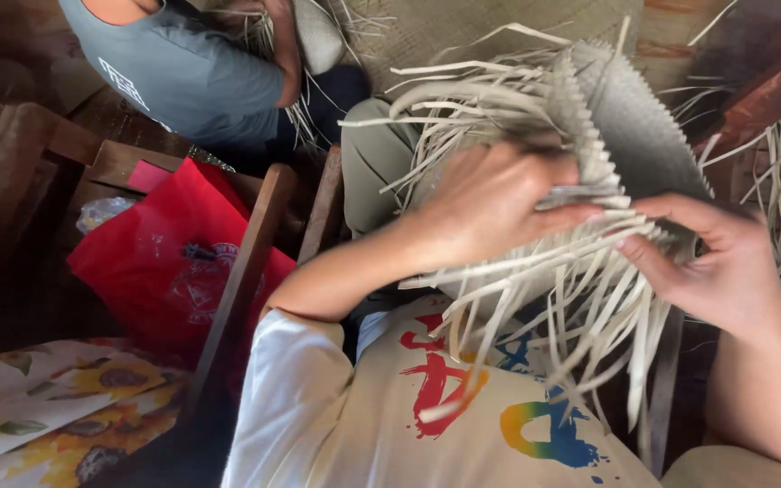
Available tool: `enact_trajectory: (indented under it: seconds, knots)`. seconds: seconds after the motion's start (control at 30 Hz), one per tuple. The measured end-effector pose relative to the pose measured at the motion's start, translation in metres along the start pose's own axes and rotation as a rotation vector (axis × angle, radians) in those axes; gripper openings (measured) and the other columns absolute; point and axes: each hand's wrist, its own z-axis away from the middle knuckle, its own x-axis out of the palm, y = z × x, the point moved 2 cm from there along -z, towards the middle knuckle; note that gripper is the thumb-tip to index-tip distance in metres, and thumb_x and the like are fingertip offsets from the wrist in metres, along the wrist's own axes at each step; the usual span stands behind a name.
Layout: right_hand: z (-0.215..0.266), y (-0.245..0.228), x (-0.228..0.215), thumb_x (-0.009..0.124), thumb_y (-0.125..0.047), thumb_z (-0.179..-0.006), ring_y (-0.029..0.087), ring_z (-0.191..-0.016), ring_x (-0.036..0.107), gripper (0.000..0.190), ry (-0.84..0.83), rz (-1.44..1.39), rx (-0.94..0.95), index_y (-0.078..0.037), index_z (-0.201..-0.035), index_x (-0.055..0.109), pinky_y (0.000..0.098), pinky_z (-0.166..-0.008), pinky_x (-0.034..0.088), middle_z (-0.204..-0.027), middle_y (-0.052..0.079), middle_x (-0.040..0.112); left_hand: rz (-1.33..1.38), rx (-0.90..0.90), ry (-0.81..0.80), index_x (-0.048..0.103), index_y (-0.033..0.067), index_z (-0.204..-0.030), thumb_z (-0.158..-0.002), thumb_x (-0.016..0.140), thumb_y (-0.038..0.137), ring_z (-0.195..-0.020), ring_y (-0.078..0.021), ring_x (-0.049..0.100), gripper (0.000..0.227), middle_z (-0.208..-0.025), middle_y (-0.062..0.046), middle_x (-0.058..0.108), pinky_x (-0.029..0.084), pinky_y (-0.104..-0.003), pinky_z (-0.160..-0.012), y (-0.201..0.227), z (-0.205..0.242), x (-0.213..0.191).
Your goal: Finishing the edges of a hand-woven hat by tucking in loose strands and trimming excess material.
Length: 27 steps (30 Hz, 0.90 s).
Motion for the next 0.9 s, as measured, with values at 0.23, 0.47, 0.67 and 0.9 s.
enact_trajectory:
  seconds: [0.23, 0.47, 0.67, 0.9]
  knots:
    - [0.029, 0.024, -0.013, 0.068, 0.001, -0.089, 0.013, -0.083, 0.065, 0.052, -0.069, -0.359, 0.34, 0.007, -0.139, 0.06, 0.0222, -0.076, 0.055, -0.113, 0.016, 0.073, 0.141, 0.062, 0.031, 0.062, 0.0039, -0.103, -0.098, 0.059, 0.013, -0.07, -0.0314, 0.074, 0.011, -0.102, -0.016, 0.07, 0.062, -0.048, -0.053, 0.008, 0.013, 0.049]
    - [0.009, -0.003, 0.002, 0.079, 0.004, -0.095, 0.021, -0.096, 0.074, 0.027, 0.145, -0.158, 0.224, 0.004, -0.119, 0.07, 0.0268, -0.084, 0.061, -0.119, 0.019, 0.073, 0.157, 0.019, -0.102, 0.068, 0.0082, -0.117, -0.103, 0.042, 0.016, -0.032, -0.0016, 0.042, 0.031, -0.047, 0.008, 0.049, 0.03, -0.019, -0.025, -0.01, -0.009, 0.045]
    - [0.021, 0.032, -0.002, 0.082, 0.0, -0.105, 0.024, -0.099, 0.074, 0.015, 0.272, 0.002, 0.268, 0.003, -0.116, 0.073, 0.0319, -0.092, 0.059, -0.116, 0.018, 0.074, 0.245, -0.04, -0.014, 0.073, 0.0073, -0.108, -0.094, 0.054, 0.005, -0.038, -0.0019, 0.054, 0.024, -0.107, -0.009, 0.08, 0.064, -0.023, -0.047, -0.044, -0.021, 0.003]
    - [0.068, 0.082, 0.002, 0.08, -0.005, -0.104, 0.004, -0.073, 0.054, 0.011, 0.385, -0.197, 0.498, -0.007, -0.113, 0.073, 0.0193, -0.065, 0.041, -0.1, 0.003, 0.072, 0.586, -0.105, 0.109, 0.069, 0.0055, -0.083, -0.101, 0.056, 0.003, -0.077, -0.0128, 0.069, 0.023, -0.081, -0.007, 0.072, 0.058, -0.03, -0.079, -0.084, -0.012, 0.012]
